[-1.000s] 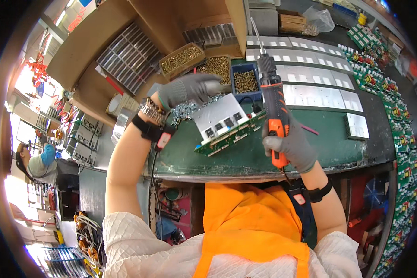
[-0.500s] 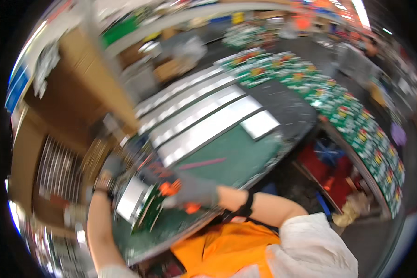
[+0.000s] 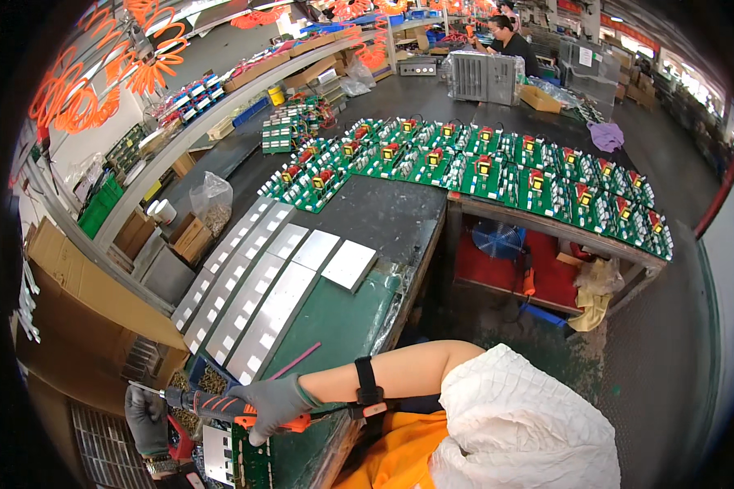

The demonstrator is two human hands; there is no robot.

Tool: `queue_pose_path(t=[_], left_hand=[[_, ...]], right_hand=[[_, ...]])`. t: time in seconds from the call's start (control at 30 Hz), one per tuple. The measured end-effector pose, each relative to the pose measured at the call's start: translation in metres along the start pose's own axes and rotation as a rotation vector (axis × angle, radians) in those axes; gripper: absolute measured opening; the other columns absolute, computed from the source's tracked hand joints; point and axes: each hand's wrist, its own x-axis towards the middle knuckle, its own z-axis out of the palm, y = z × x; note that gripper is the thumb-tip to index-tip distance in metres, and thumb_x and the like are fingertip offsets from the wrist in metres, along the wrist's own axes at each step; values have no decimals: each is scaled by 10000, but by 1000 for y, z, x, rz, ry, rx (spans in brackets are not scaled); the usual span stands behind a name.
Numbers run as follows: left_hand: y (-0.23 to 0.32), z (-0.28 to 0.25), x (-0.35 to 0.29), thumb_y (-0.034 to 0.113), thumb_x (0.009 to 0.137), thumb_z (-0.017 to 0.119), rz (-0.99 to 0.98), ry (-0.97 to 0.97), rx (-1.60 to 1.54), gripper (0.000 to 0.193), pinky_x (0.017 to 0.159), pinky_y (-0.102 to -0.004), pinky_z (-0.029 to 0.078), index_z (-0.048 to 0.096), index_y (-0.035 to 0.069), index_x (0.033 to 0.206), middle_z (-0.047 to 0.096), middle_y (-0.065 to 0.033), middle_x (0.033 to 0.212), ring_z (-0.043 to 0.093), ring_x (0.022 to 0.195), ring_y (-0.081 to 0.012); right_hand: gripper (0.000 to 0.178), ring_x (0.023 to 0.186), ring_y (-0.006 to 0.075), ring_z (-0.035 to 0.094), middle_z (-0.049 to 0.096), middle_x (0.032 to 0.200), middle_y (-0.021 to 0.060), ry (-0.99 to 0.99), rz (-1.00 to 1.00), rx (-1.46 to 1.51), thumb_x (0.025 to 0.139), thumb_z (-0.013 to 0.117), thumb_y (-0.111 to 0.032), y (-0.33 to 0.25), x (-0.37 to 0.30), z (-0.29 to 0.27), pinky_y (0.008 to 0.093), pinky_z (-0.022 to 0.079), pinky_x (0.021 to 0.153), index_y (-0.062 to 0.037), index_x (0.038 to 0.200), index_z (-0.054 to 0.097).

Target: Assembling electronic components onto a circuit board and housing using a power screwdriver.

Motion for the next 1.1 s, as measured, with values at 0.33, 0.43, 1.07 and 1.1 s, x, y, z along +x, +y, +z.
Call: queue_pose_path(t=[0.33,0.43,1.07,1.1], left_hand=[[35,68,-10,304,993,579,-65,441,-110,215,397,-159,274,586,89,1003,520,53,681,376,476,-5],[37,58,-10,299,990,584,-56,405,-124,210,386,-141,288,599,92,1017,538,49,677,393,470,2],[71,52,-21,323,990,541,-92,20,459,438,644,-233,443,567,3,1288,612,16,874,527,727,-54],[67,55,-8,277,990,524,-66,232,706,439,692,-218,440,539,-7,1325,609,17,935,528,781,-54]], right_hand=[[1061,761,180,624,615,983,128,19,1,-146,672,811,-232,-16,-1,-2,309,523,632,41,1498,203],[965,841,247,626,600,1011,155,17,12,-99,621,826,-209,-16,0,-3,353,529,693,16,1421,336],[791,984,150,558,596,1119,47,-89,-86,37,698,810,-232,4,5,-3,320,498,839,-44,1381,457],[788,999,146,554,588,1151,40,-7,-165,29,713,819,-213,24,11,-8,325,493,864,-50,1389,449]])
